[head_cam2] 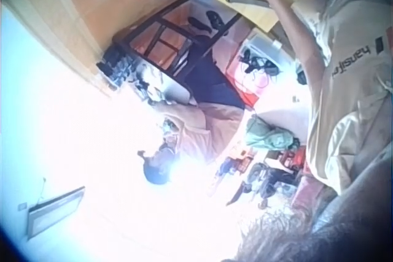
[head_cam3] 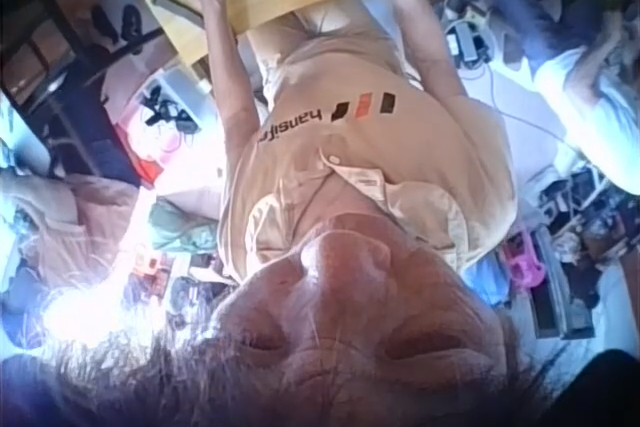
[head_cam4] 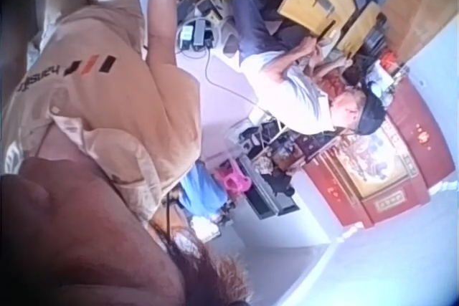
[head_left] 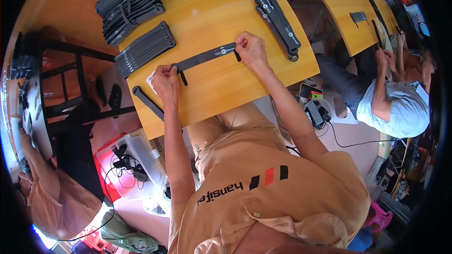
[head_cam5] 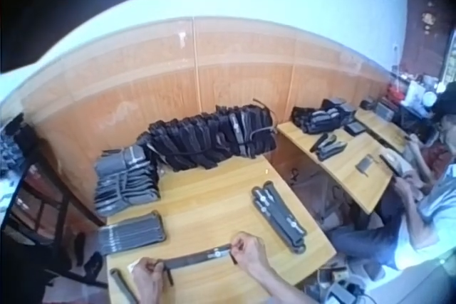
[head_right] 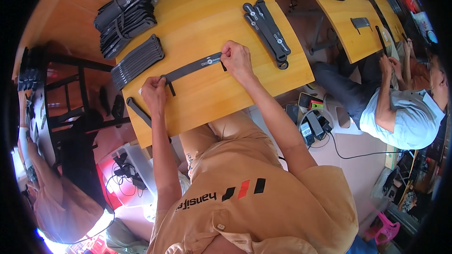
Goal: The person is assembling plastic buckles and adjustment components onto black fabric straps at a workstation.
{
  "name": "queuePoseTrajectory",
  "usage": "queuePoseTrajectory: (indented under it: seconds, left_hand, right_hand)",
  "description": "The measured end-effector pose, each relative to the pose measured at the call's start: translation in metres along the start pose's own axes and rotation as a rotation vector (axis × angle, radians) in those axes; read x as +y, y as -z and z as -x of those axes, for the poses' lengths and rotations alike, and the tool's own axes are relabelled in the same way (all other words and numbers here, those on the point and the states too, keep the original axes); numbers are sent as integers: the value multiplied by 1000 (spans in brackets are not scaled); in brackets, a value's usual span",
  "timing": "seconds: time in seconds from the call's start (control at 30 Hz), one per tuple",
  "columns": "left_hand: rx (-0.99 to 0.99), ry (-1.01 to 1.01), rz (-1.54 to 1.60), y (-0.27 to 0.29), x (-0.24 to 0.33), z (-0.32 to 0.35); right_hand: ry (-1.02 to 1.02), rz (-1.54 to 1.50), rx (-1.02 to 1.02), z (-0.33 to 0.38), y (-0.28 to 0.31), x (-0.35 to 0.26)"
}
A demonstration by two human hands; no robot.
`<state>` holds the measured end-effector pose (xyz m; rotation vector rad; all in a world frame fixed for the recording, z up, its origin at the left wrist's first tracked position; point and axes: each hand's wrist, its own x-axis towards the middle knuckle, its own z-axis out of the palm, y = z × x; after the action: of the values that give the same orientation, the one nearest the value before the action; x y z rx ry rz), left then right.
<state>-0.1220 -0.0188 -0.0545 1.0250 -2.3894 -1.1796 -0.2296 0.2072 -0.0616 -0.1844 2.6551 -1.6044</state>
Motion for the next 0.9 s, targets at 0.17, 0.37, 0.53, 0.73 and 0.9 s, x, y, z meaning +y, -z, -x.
queuePoseTrajectory:
  seconds: [0.17,0.37,0.53,0.73,0.9]
  left_hand:
    - [26,1,15,-2,0,0]
    - [153,-271,-54,-3,-19,-8]
    - [45,-27,24,1,-9,-2]
    - [196,-339,-18,12,7,20]
    - [-95,-717,-447,-9,25,49]
  right_hand:
    - [6,25,-1,-1,2,0]
    - [58,91,10,0,1,-2]
    - [142,159,20,2,-1,2]
    - [304,346,83,23,19,-21]
    - [542,412,-57,52,3,-30]
